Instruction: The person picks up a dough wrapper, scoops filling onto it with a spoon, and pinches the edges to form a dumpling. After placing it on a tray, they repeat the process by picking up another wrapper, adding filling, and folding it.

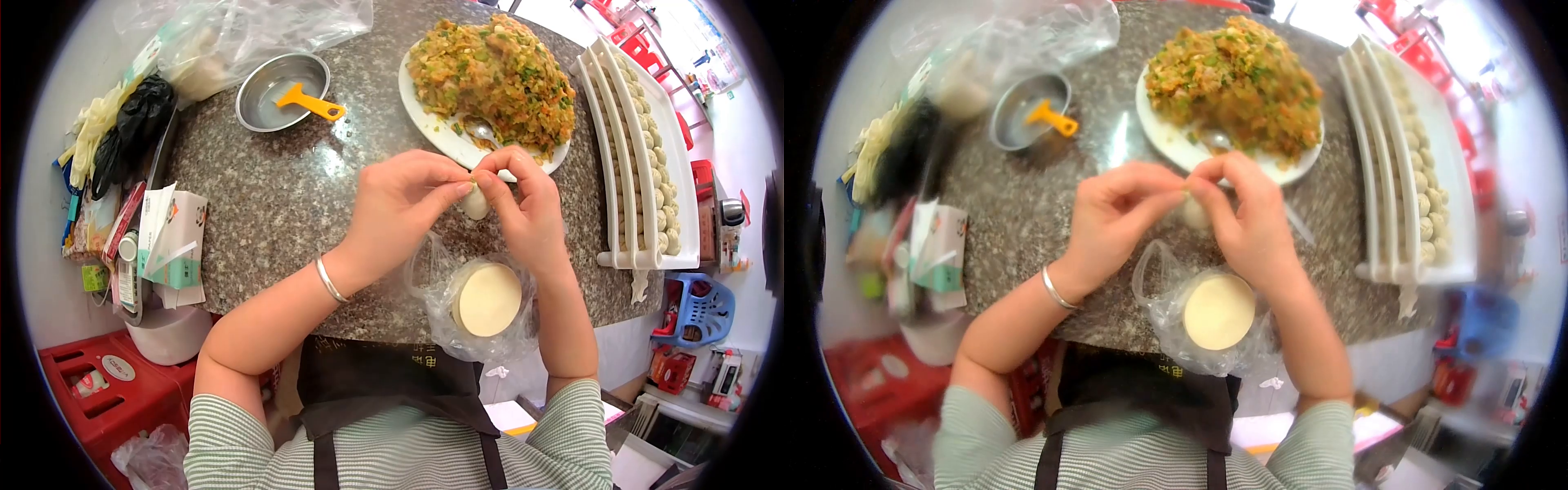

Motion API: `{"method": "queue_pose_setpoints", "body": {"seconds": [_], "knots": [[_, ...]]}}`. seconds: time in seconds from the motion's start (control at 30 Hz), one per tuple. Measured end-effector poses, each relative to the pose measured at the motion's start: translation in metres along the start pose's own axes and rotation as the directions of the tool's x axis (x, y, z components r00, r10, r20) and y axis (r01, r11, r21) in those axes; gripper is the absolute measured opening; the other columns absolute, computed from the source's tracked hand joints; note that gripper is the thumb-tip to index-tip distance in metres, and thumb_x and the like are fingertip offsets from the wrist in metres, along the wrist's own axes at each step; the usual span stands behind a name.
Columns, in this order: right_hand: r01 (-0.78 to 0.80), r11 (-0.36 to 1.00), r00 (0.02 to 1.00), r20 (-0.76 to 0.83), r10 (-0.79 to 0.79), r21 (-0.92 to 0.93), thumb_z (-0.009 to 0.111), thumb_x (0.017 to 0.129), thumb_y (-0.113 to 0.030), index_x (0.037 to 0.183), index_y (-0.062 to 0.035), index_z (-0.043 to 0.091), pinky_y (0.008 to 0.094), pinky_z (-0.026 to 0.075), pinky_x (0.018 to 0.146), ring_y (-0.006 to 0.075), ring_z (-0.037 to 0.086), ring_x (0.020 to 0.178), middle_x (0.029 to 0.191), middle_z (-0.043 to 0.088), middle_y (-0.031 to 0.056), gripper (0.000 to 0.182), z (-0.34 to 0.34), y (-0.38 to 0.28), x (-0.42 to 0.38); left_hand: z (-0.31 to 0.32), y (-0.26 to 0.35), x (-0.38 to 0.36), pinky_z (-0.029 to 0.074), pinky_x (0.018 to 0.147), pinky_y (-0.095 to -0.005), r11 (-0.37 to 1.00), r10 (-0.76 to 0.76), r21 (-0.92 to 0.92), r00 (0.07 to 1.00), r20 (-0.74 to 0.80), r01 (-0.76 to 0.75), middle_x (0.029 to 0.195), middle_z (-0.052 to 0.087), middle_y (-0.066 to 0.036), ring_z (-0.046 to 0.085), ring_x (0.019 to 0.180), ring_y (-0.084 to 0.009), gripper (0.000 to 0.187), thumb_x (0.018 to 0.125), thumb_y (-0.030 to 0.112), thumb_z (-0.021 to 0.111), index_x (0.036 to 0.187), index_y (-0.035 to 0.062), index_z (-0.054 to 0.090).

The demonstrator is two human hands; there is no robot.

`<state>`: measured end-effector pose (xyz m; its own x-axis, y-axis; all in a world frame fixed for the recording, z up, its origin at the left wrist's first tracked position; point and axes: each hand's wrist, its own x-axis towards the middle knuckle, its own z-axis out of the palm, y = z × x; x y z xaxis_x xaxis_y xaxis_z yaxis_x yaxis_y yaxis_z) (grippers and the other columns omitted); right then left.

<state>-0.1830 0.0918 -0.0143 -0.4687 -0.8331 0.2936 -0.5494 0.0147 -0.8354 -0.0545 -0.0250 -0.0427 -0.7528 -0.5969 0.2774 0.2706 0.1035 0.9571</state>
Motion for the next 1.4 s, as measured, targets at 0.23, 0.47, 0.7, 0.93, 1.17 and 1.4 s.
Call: {"method": "queue_pose_setpoints", "body": {"seconds": [0.23,0.47,0.7,0.93,1.17,1.4], "knots": [[0.042,0.998,0.997,-0.064,-0.039,0.045,0.063,0.087,-0.005,0.089,0.0018,0.062,0.0297,0.046,0.073,0.0194,0.059,0.079,0.084,0.063,0.0108,0.007,0.006,0.002,-0.001,0.0,0.007,-0.002,0.054,0.075,-0.0266,0.99,-0.126,-0.066,0.991,-0.036,0.124,0.091,0.068,-0.006,0.065,0.084,-0.0112,0.009,0.085,0.004,0.07,0.093,-0.0006,0.067],[-0.031,0.984,0.994,-0.095,0.048,0.174,0.06,0.095,-0.01,0.094,0.0017,0.061,0.0215,0.044,0.073,0.007,0.053,0.085,0.091,0.059,0.0015,0.012,0.011,0.005,-0.004,0.003,0.003,-0.004,0.053,0.084,-0.0293,0.644,-0.414,-0.622,0.887,0.207,0.446,0.101,0.064,-0.003,0.063,0.094,-0.0118,0.014,0.095,0.012,0.061,0.105,0.0037,0.058],[-0.013,0.99,0.998,-0.067,0.022,0.142,0.06,0.095,-0.011,0.093,0.0005,0.058,0.0208,0.043,0.072,0.0068,0.052,0.082,0.088,0.057,0.0008,0.012,0.013,0.007,-0.001,0.001,0.001,-0.004,0.053,0.085,-0.0311,0.687,-0.374,-0.586,0.9,0.222,0.43,0.104,0.063,-0.003,0.062,0.096,-0.0113,0.014,0.096,0.012,0.06,0.106,0.0046,0.056],[0.067,0.998,0.992,-0.106,-0.067,-0.001,0.061,0.092,-0.009,0.09,0.0005,0.058,0.0263,0.043,0.074,0.0153,0.055,0.082,0.086,0.059,0.007,0.01,0.013,-0.002,-0.001,0.005,0.005,-0.005,0.052,0.083,-0.029,0.765,-0.348,-0.534,0.929,0.126,0.359,0.105,0.061,-0.003,0.06,0.096,-0.0102,0.014,0.095,0.013,0.061,0.106,0.0057,0.056],[0.083,0.994,0.981,-0.179,-0.069,0.076,0.061,0.089,-0.006,0.088,0.0014,0.058,0.0309,0.045,0.075,0.0221,0.059,0.081,0.085,0.06,0.0111,0.008,0.015,0.001,-0.001,0.001,0.004,-0.001,0.049,0.084,-0.0267,0.792,-0.299,-0.481,0.926,0.231,0.376,0.107,0.06,-0.001,0.056,0.095,-0.007,0.021,0.095,0.013,0.06,0.114,0.0053,0.057],[-0.003,0.977,0.979,-0.2,0.046,0.212,0.059,0.091,-0.005,0.093,0.0017,0.061,0.0258,0.046,0.073,0.0148,0.059,0.079,0.086,0.062,0.007,0.008,0.006,0.003,-0.001,-0.001,0.006,0.001,0.051,0.09,-0.0306,0.681,-0.344,-0.575,0.891,0.296,0.454,0.118,0.06,-0.007,0.061,0.107,-0.0157,0.03,0.099,0.014,0.053,0.126,0.001,0.053]]}}
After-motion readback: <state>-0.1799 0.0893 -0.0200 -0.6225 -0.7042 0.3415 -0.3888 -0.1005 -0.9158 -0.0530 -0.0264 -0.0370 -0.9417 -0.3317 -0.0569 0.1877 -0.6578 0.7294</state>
